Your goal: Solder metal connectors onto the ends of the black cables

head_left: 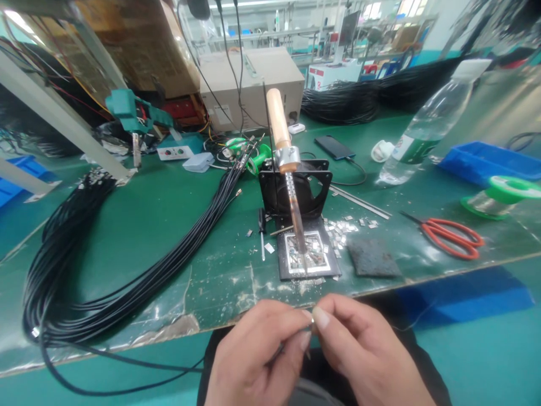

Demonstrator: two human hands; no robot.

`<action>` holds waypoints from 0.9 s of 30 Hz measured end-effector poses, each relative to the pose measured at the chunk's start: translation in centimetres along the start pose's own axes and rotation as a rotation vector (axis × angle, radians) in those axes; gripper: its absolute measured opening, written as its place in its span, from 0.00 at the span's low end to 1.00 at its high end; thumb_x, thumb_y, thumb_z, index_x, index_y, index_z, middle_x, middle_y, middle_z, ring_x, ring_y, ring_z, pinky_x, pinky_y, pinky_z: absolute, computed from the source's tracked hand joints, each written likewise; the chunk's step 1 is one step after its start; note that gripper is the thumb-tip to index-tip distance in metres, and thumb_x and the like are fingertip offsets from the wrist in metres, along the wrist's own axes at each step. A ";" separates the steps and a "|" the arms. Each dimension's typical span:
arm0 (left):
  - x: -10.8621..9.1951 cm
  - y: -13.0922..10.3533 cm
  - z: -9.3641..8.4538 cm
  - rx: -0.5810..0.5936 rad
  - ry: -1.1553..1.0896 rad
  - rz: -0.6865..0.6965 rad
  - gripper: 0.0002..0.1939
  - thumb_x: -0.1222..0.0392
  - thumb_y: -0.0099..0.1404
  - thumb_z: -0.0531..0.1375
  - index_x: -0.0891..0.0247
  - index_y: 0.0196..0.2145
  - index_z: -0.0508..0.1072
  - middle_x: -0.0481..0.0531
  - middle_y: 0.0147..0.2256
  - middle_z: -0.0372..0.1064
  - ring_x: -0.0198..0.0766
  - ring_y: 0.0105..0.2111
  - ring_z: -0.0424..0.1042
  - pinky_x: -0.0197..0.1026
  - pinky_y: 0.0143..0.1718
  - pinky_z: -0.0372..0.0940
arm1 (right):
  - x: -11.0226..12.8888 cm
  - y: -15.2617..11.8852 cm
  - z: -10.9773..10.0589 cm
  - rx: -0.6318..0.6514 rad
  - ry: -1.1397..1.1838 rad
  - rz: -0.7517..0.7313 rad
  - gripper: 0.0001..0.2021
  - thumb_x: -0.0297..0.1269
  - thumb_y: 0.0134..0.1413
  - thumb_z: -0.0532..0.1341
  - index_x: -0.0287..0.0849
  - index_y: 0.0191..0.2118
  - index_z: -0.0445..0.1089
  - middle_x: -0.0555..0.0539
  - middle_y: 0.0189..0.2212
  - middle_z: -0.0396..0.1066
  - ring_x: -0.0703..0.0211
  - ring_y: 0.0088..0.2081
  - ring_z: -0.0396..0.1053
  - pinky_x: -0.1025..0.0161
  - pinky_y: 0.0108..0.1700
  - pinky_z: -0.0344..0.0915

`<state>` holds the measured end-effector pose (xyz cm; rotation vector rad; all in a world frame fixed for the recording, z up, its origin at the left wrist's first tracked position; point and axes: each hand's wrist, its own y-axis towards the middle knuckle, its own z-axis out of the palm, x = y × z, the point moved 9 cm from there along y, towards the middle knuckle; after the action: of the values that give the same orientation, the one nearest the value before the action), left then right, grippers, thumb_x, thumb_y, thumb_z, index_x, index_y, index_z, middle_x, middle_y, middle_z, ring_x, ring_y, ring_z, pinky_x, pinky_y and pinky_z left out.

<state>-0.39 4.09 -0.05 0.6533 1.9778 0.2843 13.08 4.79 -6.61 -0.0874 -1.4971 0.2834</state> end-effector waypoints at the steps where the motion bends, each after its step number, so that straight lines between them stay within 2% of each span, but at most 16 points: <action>1: 0.0 0.1 0.1 0.011 -0.007 0.000 0.14 0.74 0.69 0.63 0.58 0.46 0.78 0.47 0.37 0.78 0.29 0.35 0.78 0.27 0.40 0.72 | -0.1 0.0 0.0 -0.001 -0.003 0.007 0.21 0.50 0.68 0.60 0.43 0.26 0.64 0.57 0.19 0.51 0.66 0.22 0.47 0.68 0.22 0.47; 14: 1.3 -0.5 0.0 0.004 -0.137 -0.122 0.14 0.75 0.71 0.60 0.56 0.42 0.78 0.47 0.35 0.77 0.33 0.34 0.79 0.32 0.38 0.75 | -0.7 0.0 0.4 0.004 0.077 0.046 0.20 0.50 0.67 0.63 0.42 0.27 0.67 0.57 0.18 0.52 0.66 0.22 0.47 0.68 0.22 0.47; 20: 1.8 -1.0 -0.1 -0.005 -0.153 -0.140 0.14 0.75 0.70 0.61 0.56 0.41 0.79 0.48 0.39 0.79 0.34 0.38 0.82 0.31 0.41 0.77 | -1.7 -0.2 -0.4 -0.016 0.051 0.055 0.20 0.50 0.68 0.63 0.42 0.28 0.69 0.57 0.19 0.52 0.66 0.23 0.48 0.69 0.23 0.49; 22: 2.3 -1.3 0.1 -0.011 -0.228 -0.203 0.13 0.73 0.71 0.62 0.54 0.43 0.78 0.47 0.42 0.79 0.34 0.38 0.83 0.32 0.41 0.78 | -1.5 -0.3 -0.7 -0.025 0.004 0.022 0.21 0.51 0.69 0.62 0.42 0.28 0.69 0.56 0.20 0.54 0.66 0.23 0.51 0.70 0.25 0.54; 25: 3.2 -1.7 0.8 -0.015 -0.362 -0.332 0.14 0.69 0.71 0.65 0.51 0.49 0.76 0.47 0.45 0.77 0.35 0.38 0.84 0.33 0.41 0.80 | -0.8 -0.6 -0.9 -0.039 -0.074 -0.050 0.20 0.51 0.70 0.61 0.42 0.30 0.70 0.52 0.23 0.65 0.64 0.26 0.60 0.70 0.30 0.63; 27: 3.4 -1.6 1.0 -0.019 -0.380 -0.370 0.13 0.67 0.70 0.66 0.52 0.49 0.76 0.48 0.44 0.77 0.34 0.37 0.83 0.32 0.40 0.79 | -0.3 -0.8 -0.9 -0.083 -0.119 -0.090 0.20 0.50 0.70 0.60 0.43 0.29 0.71 0.51 0.25 0.68 0.63 0.27 0.64 0.70 0.30 0.65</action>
<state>-1.26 4.58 -3.79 0.2906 1.6837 -0.0459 14.09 4.03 -6.75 -0.0706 -1.6261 0.1562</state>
